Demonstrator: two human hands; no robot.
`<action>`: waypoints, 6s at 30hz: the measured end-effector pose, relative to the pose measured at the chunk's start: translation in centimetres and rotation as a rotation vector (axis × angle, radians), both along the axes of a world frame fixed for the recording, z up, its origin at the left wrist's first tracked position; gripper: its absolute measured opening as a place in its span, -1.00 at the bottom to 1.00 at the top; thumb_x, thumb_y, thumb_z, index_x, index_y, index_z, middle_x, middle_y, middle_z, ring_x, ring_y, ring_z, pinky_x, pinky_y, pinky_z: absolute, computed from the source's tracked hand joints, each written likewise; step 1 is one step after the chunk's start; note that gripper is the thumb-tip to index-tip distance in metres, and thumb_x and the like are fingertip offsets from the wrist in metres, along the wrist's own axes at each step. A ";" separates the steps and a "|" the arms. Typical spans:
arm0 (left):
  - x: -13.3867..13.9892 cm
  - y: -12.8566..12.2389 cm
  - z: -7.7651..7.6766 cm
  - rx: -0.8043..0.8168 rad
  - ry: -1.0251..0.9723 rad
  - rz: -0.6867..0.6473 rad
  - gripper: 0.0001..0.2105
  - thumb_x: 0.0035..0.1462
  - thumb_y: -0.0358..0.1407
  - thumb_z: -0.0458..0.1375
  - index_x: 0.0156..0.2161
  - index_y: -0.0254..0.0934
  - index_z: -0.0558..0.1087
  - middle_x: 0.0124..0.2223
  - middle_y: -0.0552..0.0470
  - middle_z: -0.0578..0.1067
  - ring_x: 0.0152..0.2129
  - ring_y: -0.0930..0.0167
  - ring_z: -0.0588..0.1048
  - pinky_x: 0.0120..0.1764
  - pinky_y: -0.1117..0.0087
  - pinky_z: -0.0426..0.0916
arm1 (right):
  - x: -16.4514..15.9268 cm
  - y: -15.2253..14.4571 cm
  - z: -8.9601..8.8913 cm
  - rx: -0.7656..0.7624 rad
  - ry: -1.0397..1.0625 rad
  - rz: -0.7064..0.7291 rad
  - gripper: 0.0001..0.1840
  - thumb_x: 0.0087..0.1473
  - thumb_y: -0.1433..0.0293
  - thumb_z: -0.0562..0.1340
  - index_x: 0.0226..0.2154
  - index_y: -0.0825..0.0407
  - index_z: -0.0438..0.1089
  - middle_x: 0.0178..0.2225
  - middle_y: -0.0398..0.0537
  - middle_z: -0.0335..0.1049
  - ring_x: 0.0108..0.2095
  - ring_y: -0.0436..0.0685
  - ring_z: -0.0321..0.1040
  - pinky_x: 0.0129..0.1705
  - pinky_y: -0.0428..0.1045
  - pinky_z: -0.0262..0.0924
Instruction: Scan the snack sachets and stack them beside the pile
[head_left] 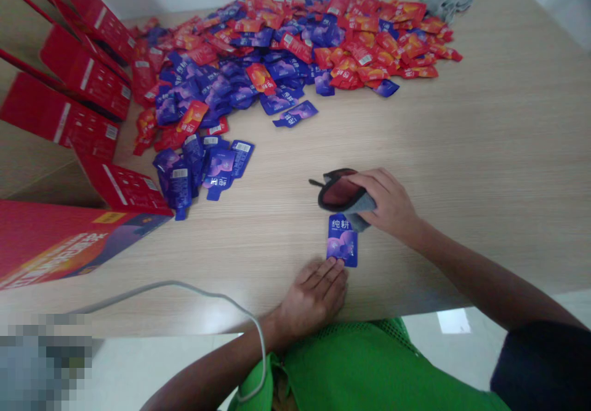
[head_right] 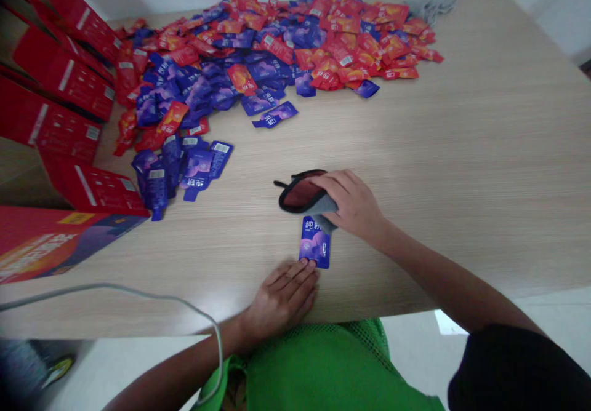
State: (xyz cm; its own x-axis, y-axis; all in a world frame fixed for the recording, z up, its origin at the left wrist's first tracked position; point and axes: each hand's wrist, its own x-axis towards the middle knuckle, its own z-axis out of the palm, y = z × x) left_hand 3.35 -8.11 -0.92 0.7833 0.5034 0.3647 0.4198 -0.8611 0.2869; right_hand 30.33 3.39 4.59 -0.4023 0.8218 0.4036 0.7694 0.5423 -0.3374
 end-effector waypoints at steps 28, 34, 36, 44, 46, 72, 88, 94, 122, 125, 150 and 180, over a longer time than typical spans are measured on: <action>-0.1 0.1 0.2 -0.039 -0.002 0.003 -0.82 0.36 -0.33 0.19 0.00 -0.26 0.56 -0.25 -0.04 0.67 -0.30 0.32 0.65 -0.04 0.22 0.55 | -2.9 -7.8 -2.7 -0.246 -0.183 0.286 -0.65 0.32 0.35 0.21 0.14 -0.04 0.42 0.03 0.03 0.54 -0.03 0.26 0.39 0.04 0.16 0.31; 0.1 0.3 0.4 0.013 0.005 -0.007 -0.71 0.42 -0.30 0.15 0.15 -0.36 0.51 0.24 -0.16 0.54 0.21 0.24 0.50 0.25 0.21 0.38 | -1.0 -0.4 -3.3 -0.226 -0.220 0.148 -0.40 0.16 0.36 0.37 0.24 0.00 0.34 0.11 0.12 0.47 0.09 0.36 0.35 0.12 0.24 0.29; 0.2 0.7 1.0 0.023 0.009 -0.012 -0.72 0.44 -0.25 0.15 0.13 -0.35 0.51 0.21 -0.14 0.56 0.18 0.25 0.51 0.20 0.22 0.39 | 0.2 1.8 -2.8 -0.191 -0.222 0.066 -0.39 0.14 0.39 0.37 0.23 0.01 0.34 0.11 0.14 0.46 0.09 0.39 0.35 0.13 0.26 0.29; 3.3 6.3 4.2 -0.001 0.064 0.070 -0.70 0.49 -0.11 0.11 0.11 -0.24 0.50 -0.11 -0.05 0.62 -0.16 0.29 0.55 -0.17 0.25 0.36 | 5.8 0.9 -2.0 0.004 0.255 -0.494 -0.52 0.27 0.15 0.26 0.19 -0.11 0.35 0.06 0.11 0.51 0.06 0.40 0.45 0.11 0.37 0.35; 4.6 8.5 4.1 -0.012 0.074 0.152 -0.69 0.47 -0.07 0.11 0.09 -0.23 0.51 -0.11 -0.06 0.58 -0.17 0.26 0.52 -0.15 0.22 0.35 | 6.6 -0.3 -2.6 -0.016 0.336 -0.603 -0.51 0.25 0.09 0.28 0.18 -0.13 0.38 0.04 0.08 0.53 0.03 0.38 0.48 0.08 0.36 0.39; 4.3 13.8 9.3 -0.481 -0.183 -0.076 -0.72 0.49 -0.29 0.08 0.09 0.02 0.61 -0.08 0.02 0.52 -0.11 0.37 0.54 0.02 0.23 0.45 | 7.5 -2.5 -5.1 -0.087 0.495 -0.748 -0.48 0.23 0.07 0.30 0.17 -0.11 0.41 0.07 0.07 0.55 0.08 0.38 0.50 0.14 0.38 0.38; -0.2 4.0 1.9 -0.049 0.112 -0.134 -0.67 0.49 -0.16 0.11 0.22 -0.23 0.47 0.32 -0.07 0.46 0.34 0.27 0.34 0.29 0.16 0.32 | 7.8 -2.4 -2.9 -0.069 0.260 -0.565 -0.52 0.25 0.14 0.26 0.18 -0.12 0.36 0.04 0.12 0.52 0.05 0.44 0.47 0.08 0.40 0.37; -0.4 2.4 0.4 -0.031 0.045 -0.111 -0.67 0.45 -0.19 0.18 0.19 -0.32 0.49 0.26 -0.14 0.52 0.28 0.24 0.43 0.27 0.18 0.40 | 1.7 -5.9 -1.4 -0.087 0.169 -0.264 -0.42 0.17 0.32 0.25 0.25 -0.09 0.32 0.03 0.12 0.50 0.02 0.42 0.43 0.04 0.34 0.36; 0.1 1.5 0.0 0.058 -0.002 -0.106 -0.64 0.41 -0.27 0.21 0.20 -0.44 0.49 0.28 -0.20 0.49 0.28 0.18 0.44 0.29 0.15 0.42 | 2.7 0.0 -2.9 -0.147 -0.163 -0.096 -0.37 0.12 0.44 0.37 0.24 -0.02 0.35 0.10 0.13 0.45 0.09 0.39 0.32 0.12 0.25 0.28; 0.1 1.5 0.1 0.044 0.010 -0.101 -0.63 0.41 -0.26 0.21 0.21 -0.42 0.48 0.29 -0.20 0.49 0.28 0.19 0.43 0.31 0.15 0.40 | 3.0 0.2 -1.1 -0.003 -0.001 -0.199 -0.41 0.17 0.43 0.30 0.25 -0.02 0.32 0.08 0.13 0.45 0.04 0.38 0.34 0.12 0.28 0.27; -0.1 1.0 -0.6 -0.039 -0.032 -0.081 -0.73 0.42 -0.31 0.18 0.13 -0.38 0.53 0.09 -0.11 0.64 -0.07 0.34 0.67 0.16 0.29 0.53 | -2.7 -6.4 -2.3 -0.177 -0.062 0.211 -0.54 0.22 0.37 0.29 0.17 -0.05 0.40 0.04 0.03 0.53 -0.02 0.26 0.37 0.07 0.15 0.28; 0.1 1.3 0.2 -0.027 -0.011 -0.066 -0.67 0.41 -0.32 0.18 0.20 -0.40 0.50 0.27 -0.17 0.50 0.28 0.21 0.44 0.30 0.16 0.41 | 1.6 2.2 -2.1 -0.139 -0.153 -0.098 -0.38 0.12 0.45 0.37 0.23 -0.02 0.36 0.11 0.12 0.46 0.08 0.39 0.33 0.13 0.26 0.27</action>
State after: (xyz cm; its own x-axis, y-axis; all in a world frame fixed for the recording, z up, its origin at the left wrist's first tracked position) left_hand 3.50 -6.83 -0.75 0.8112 0.4609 0.3600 0.3593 -0.8784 0.3150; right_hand 31.90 5.57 2.46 -0.3657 0.9033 0.2242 0.8642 0.4190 -0.2787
